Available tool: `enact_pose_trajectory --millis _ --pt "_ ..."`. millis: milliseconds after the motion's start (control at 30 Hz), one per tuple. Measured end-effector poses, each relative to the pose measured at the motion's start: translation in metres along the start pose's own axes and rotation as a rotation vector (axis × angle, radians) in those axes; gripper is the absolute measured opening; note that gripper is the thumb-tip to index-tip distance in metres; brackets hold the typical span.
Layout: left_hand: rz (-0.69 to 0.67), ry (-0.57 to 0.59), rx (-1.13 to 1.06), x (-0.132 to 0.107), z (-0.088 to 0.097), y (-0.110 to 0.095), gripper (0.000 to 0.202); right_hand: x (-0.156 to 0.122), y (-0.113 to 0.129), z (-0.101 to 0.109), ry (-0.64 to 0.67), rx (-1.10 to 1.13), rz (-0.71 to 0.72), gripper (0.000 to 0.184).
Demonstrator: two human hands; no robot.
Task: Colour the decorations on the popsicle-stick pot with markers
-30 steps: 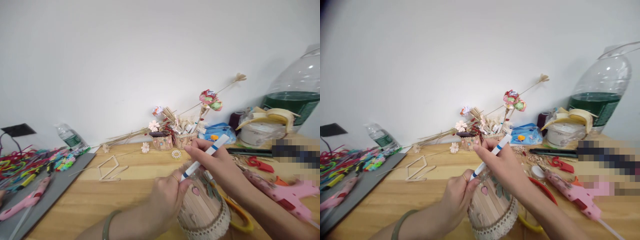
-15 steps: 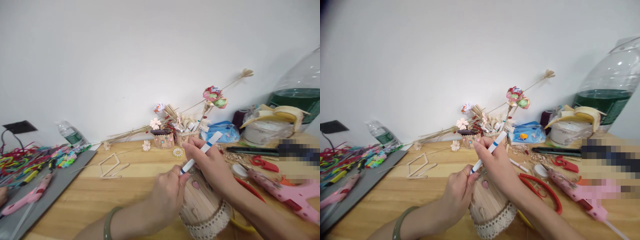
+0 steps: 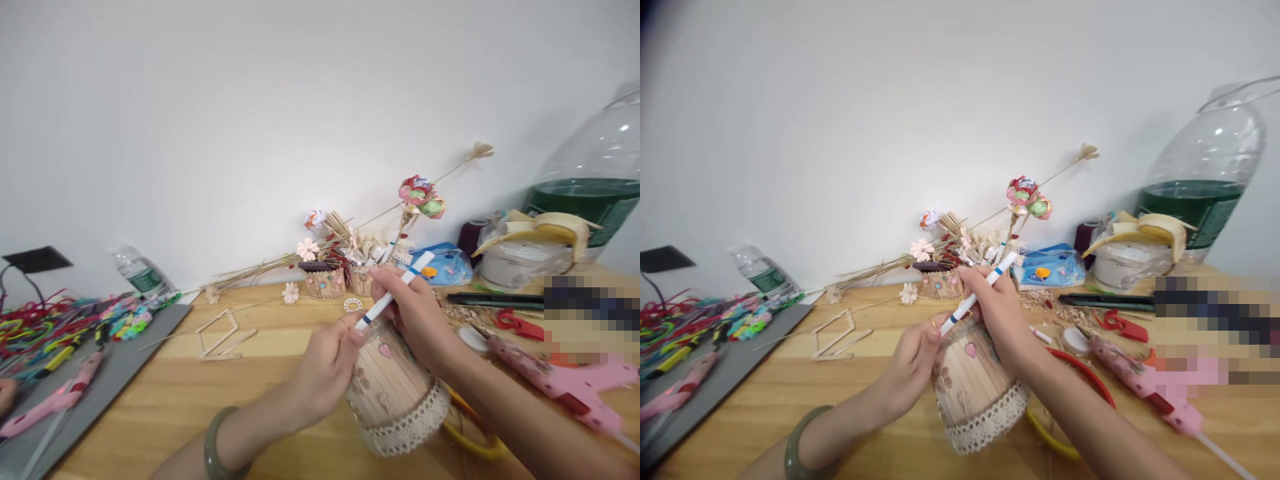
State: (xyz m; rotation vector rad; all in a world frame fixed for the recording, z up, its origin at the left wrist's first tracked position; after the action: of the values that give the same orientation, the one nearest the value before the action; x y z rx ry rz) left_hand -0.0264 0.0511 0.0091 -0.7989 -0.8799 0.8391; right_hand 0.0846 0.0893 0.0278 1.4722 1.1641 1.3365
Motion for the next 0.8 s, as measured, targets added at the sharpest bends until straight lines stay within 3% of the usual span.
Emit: enact_pose_trajectory --millis 233,533,800 --pt "0.080 -0.056 0.016 0.006 0.005 0.008 0.036 0.005 -0.008 0.008 -0.076 0.031 0.008 0.040" --pt "0.099 -0.098 -0.063 0.005 0.005 0.010 0.030 0.005 0.002 0.017 -0.120 0.007 0.051 0.037" --pt "0.080 -0.107 -0.143 0.003 0.001 0.016 0.025 -0.001 0.013 0.013 -0.002 -0.077 0.076 0.038"
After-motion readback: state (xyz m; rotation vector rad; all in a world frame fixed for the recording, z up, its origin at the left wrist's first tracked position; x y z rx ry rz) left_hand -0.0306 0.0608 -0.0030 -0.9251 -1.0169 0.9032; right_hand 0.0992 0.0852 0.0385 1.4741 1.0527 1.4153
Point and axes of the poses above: each hand's wrist, its own x-axis towards the middle knuckle, its own z-axis out of the back of the hand, y = z × x, the point moved 6 cm from there along x, towards the middle knuckle, and after that the axes turned 3 degrees about -x, right-handed, at the moved point
